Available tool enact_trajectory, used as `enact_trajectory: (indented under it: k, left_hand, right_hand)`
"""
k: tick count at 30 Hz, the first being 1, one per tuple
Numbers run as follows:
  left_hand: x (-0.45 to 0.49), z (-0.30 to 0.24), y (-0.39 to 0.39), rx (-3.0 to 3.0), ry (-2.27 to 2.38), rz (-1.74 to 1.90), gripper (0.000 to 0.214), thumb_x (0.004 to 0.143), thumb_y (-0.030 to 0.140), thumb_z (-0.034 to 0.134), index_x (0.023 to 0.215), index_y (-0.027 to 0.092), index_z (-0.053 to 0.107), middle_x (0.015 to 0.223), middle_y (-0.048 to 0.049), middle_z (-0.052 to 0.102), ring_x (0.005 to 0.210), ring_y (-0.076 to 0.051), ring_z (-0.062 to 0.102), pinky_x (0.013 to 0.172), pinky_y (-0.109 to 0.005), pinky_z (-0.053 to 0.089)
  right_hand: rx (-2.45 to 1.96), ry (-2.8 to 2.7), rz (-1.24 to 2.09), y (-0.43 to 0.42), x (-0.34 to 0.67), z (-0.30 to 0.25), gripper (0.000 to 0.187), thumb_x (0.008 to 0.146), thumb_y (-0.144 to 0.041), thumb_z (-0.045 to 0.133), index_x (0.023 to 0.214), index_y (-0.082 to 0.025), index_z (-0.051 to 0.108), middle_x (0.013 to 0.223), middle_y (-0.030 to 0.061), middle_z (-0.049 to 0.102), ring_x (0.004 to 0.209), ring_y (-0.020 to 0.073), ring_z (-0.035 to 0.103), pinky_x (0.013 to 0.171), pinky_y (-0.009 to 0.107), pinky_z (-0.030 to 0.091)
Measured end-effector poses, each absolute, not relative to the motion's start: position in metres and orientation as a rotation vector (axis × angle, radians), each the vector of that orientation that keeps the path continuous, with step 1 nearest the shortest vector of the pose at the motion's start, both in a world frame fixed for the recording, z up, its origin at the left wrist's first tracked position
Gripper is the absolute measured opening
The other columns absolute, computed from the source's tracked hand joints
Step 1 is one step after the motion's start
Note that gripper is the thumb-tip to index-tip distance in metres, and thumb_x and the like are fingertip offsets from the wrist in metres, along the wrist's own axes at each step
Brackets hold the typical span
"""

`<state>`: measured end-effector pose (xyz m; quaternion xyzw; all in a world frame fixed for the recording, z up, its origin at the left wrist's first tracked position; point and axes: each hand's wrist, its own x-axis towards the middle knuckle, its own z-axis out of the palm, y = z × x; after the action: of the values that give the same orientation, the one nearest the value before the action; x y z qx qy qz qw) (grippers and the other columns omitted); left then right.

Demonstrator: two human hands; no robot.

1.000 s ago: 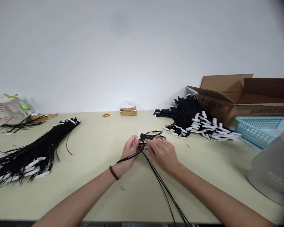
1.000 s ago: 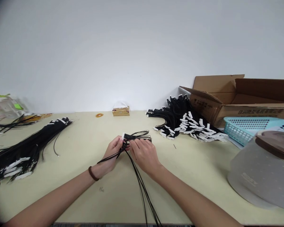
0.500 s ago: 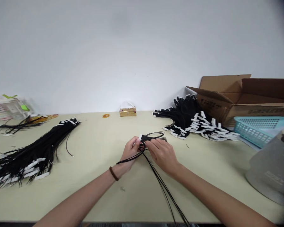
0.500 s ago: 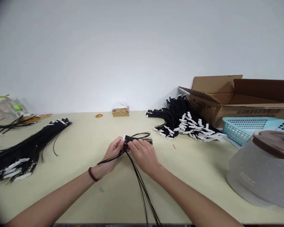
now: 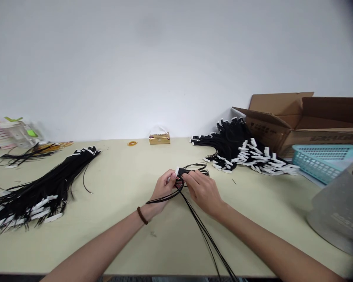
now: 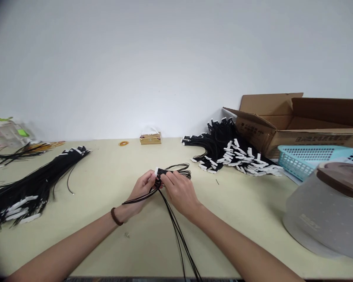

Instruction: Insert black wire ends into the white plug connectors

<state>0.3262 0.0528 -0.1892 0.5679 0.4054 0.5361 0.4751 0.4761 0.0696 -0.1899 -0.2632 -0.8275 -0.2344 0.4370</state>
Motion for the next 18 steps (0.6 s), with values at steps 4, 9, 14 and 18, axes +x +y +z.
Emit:
enact_trajectory:
  k: [4,9,14,18]
  left_hand:
    - [0.3263,-0.1882,0.0523,1.414,1.003,1.299,0.035,0.077,0.051,0.047,0.070,0.016,0.048,0.069,0.0009,0.043,0.065,-0.010,0.041,0.064,-0.023,0.039]
    - [0.3263,-0.1898,0.0523,1.433,0.989,1.279,0.036,0.078,0.051,0.044,0.070,0.016,0.045,0.069,0.0020,0.039,0.065,-0.010,0.039,0.064,-0.023,0.038]
    - [0.3259,-0.1909,0.0526,1.440,0.984,1.254,0.036,0.080,0.050,0.043,0.072,0.016,0.044,0.070,0.0021,0.040,0.066,-0.009,0.039,0.064,-0.023,0.037]
    - [0.3250,-0.1912,0.0528,1.457,0.971,1.244,0.036,0.080,0.050,0.042,0.072,0.016,0.043,0.070,0.0021,0.039,0.065,-0.009,0.039,0.063,-0.022,0.035]
  right_hand:
    - [-0.660,-2.052,-0.576,0.0688,0.4755,-0.1891,0.016,0.087,-0.008,0.039,0.082,-0.016,0.053,0.065,0.0008,0.047,0.064,0.0143,0.038,0.058,0.025,0.027]
    - [-0.682,-2.022,-0.634,0.0707,0.4767,-0.1880,0.012,0.085,-0.013,0.047,0.075,-0.017,0.052,0.065,0.0011,0.048,0.065,0.0147,0.037,0.058,0.026,0.027]
    - [-0.676,-2.007,-0.663,0.0717,0.4780,-0.1840,0.010,0.083,-0.012,0.048,0.077,-0.016,0.053,0.076,0.0048,0.052,0.073,0.0164,0.040,0.067,0.028,0.032]
    - [-0.629,-2.049,-0.535,0.0719,0.4791,-0.1827,0.012,0.084,-0.009,0.043,0.081,-0.016,0.052,0.099,0.0096,0.053,0.094,0.0211,0.045,0.077,0.034,0.035]
